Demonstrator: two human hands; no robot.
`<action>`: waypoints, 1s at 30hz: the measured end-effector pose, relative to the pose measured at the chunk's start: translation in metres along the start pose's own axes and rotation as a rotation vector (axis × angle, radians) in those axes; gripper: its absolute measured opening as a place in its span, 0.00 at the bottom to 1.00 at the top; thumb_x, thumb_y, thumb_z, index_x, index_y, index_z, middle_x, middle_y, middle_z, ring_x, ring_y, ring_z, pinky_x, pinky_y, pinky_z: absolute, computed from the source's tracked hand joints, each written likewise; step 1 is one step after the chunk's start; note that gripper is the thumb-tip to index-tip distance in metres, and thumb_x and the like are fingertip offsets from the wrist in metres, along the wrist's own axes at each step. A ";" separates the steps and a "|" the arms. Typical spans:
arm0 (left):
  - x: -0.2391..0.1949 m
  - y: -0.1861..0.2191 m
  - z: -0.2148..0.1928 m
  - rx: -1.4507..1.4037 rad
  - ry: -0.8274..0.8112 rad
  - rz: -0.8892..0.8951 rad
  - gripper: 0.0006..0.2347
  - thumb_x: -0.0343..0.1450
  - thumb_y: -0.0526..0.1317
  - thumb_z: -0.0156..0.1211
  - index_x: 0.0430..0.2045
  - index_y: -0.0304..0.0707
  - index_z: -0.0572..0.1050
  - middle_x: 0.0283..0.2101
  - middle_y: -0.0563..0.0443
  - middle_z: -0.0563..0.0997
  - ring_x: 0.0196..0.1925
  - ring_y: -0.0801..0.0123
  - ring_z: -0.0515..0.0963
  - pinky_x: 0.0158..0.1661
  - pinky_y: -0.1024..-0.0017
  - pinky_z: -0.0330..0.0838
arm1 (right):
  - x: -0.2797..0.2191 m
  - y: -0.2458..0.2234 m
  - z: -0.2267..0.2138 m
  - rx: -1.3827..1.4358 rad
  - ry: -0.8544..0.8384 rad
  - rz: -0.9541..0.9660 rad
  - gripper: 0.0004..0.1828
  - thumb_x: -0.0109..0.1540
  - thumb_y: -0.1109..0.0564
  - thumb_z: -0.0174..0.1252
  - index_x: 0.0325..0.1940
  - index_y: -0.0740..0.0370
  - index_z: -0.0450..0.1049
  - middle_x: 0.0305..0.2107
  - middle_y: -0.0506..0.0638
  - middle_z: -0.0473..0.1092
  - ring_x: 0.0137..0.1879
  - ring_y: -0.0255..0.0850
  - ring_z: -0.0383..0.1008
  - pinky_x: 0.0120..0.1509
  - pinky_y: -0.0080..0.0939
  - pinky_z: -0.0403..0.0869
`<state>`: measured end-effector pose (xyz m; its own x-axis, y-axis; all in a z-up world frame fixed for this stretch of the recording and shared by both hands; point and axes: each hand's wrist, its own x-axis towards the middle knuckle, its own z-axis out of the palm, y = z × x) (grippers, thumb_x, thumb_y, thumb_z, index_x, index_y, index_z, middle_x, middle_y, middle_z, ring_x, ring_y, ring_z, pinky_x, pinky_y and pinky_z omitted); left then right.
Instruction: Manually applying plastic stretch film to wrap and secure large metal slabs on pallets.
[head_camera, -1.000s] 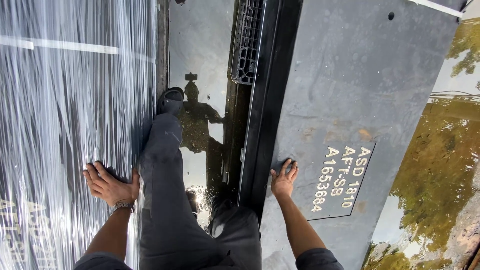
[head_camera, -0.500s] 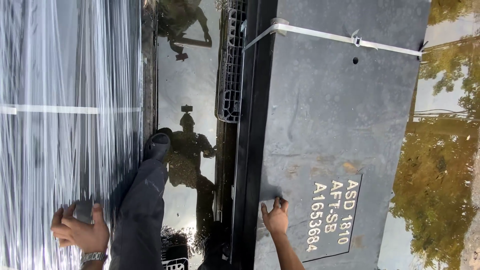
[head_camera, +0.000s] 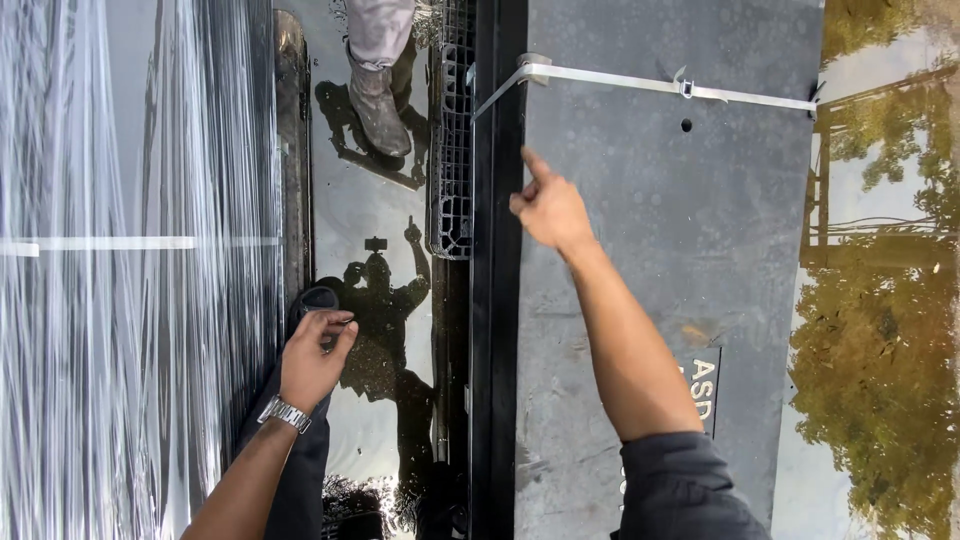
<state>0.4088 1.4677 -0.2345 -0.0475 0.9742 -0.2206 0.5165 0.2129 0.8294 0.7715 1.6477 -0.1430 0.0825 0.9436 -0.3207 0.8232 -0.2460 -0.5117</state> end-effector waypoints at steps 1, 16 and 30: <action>0.001 0.014 0.004 -0.033 -0.052 -0.036 0.10 0.71 0.43 0.65 0.42 0.39 0.80 0.47 0.48 0.81 0.43 0.67 0.85 0.44 0.70 0.78 | 0.042 -0.012 -0.023 -0.173 -0.020 -0.050 0.44 0.57 0.56 0.63 0.77 0.57 0.55 0.35 0.58 0.79 0.51 0.53 0.78 0.64 0.50 0.67; 0.120 0.081 -0.033 -0.890 0.401 -0.127 0.21 0.75 0.45 0.60 0.60 0.36 0.66 0.58 0.45 0.74 0.56 0.66 0.78 0.52 0.68 0.78 | 0.133 0.118 -0.128 0.274 0.154 0.001 0.21 0.68 0.48 0.52 0.61 0.60 0.67 0.50 0.50 0.74 0.50 0.41 0.76 0.53 0.38 0.77; 0.140 0.072 -0.045 -0.879 0.175 -0.200 0.13 0.77 0.46 0.55 0.49 0.39 0.75 0.50 0.49 0.82 0.48 0.71 0.82 0.48 0.71 0.77 | 0.001 -0.034 -0.093 0.604 0.124 0.227 0.18 0.65 0.53 0.55 0.57 0.63 0.73 0.42 0.50 0.75 0.45 0.39 0.80 0.48 0.39 0.80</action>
<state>0.4010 1.6230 -0.1826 -0.2317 0.8951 -0.3809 -0.3483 0.2893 0.8916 0.7965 1.6772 -0.0515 0.3113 0.8632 -0.3975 0.3208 -0.4892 -0.8110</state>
